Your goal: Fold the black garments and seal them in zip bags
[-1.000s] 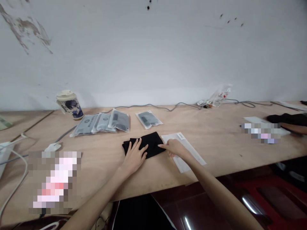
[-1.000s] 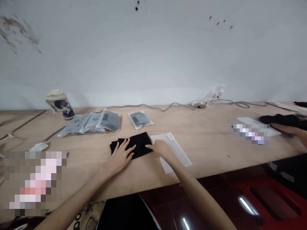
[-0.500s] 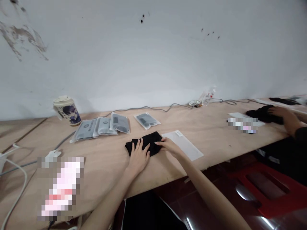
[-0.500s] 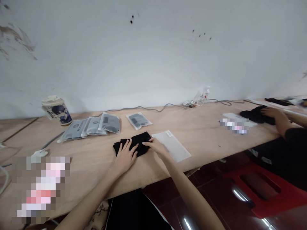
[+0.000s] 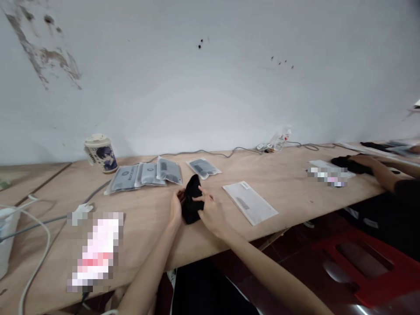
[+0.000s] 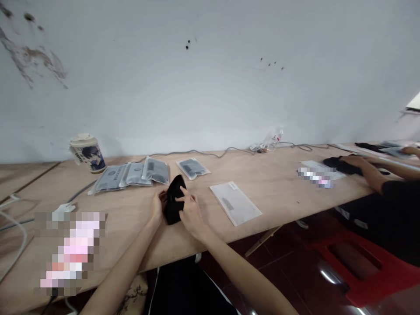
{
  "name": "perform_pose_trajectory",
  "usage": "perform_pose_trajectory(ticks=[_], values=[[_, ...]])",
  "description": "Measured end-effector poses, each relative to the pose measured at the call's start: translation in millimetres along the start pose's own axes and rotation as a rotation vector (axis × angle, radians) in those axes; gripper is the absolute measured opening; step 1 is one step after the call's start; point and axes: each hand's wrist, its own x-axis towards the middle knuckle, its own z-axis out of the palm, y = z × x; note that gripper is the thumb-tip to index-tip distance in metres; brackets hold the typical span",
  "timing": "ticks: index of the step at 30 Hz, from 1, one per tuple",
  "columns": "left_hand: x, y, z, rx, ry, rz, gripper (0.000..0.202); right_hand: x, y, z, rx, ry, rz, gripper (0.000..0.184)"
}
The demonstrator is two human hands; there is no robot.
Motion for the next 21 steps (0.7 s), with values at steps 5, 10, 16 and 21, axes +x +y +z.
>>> perform_pose_trajectory(ticks=[5,10,16,21], values=[[-3,-3,-4.4,-0.082,0.022,-0.057,0.05,-8,5,12,-0.049,-0.029,-0.1,0.07],[-8,10,-12.7,0.008,0.201,0.12,0.046,-12,8,15,-0.106,-0.133,-0.162,0.053],[-16,17,-20.5,0.683,0.051,0.748,0.034,-22,11,5,-0.112,-0.228,-0.221,0.045],[-17,-12,-23.3,1.082,-0.142,0.631,0.039,-28,17,-16,0.001,-0.342,-0.184,0.051]])
